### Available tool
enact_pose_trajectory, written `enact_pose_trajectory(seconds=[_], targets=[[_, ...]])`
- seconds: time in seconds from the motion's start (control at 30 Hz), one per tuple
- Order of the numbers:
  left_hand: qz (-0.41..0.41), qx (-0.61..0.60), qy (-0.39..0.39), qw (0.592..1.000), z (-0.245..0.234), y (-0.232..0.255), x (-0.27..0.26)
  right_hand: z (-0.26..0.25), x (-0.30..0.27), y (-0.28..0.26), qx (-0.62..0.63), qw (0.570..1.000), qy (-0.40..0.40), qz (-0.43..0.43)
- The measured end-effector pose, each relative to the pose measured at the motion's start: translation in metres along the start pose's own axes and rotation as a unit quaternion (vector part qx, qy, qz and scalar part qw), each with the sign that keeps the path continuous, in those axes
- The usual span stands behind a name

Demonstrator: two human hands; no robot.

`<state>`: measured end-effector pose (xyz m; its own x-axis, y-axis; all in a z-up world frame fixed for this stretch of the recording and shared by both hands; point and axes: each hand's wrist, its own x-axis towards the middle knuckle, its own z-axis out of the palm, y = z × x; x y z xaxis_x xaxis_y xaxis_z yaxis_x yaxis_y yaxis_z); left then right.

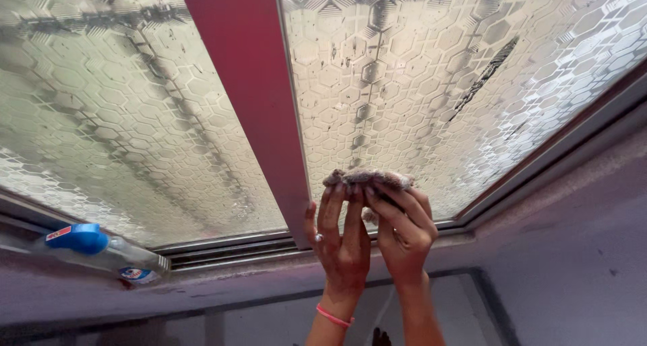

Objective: The person wipes a window pane and its frame with a cloth.

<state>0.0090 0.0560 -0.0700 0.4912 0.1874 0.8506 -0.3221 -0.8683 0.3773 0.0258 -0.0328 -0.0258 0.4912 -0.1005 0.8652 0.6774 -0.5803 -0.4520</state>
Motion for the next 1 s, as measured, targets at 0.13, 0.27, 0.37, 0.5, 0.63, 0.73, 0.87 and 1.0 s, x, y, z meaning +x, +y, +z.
enact_pose_trajectory(seconds=[0.13, 0.27, 0.37, 0.5, 0.63, 0.73, 0.87, 1.0], targets=[[-0.016, 0.034, 0.02, 0.999, 0.005, -0.009, -0.008, 0.005, 0.0, 0.002, 0.022, 0.999, -0.029, -0.021], [-0.025, 0.051, 0.019, 0.998, 0.004, -0.018, -0.016, 0.005, -0.002, 0.003, 0.06, 0.995, -0.069, -0.046], [-0.035, 0.056, 0.014, 0.998, 0.007, -0.012, -0.02, 0.005, -0.004, 0.002, 0.072, 0.993, -0.082, -0.038], [-0.061, 0.03, 0.043, 0.997, 0.013, 0.002, -0.021, 0.003, -0.007, 0.001, 0.086, 0.994, -0.061, -0.032], [-0.071, -0.034, 0.069, 0.995, 0.017, 0.022, -0.014, -0.007, -0.003, 0.004, 0.073, 0.995, -0.058, -0.043], [-0.069, -0.042, 0.075, 0.994, 0.023, 0.04, -0.007, -0.019, 0.001, 0.012, 0.056, 0.997, -0.043, -0.035], [-0.052, -0.073, 0.054, 0.995, 0.032, 0.064, -0.003, -0.04, 0.007, 0.03, 0.019, 0.999, -0.031, -0.029], [-0.029, -0.065, 0.053, 0.996, 0.048, 0.09, 0.001, -0.065, 0.014, 0.049, 0.012, 0.999, -0.037, -0.017]])
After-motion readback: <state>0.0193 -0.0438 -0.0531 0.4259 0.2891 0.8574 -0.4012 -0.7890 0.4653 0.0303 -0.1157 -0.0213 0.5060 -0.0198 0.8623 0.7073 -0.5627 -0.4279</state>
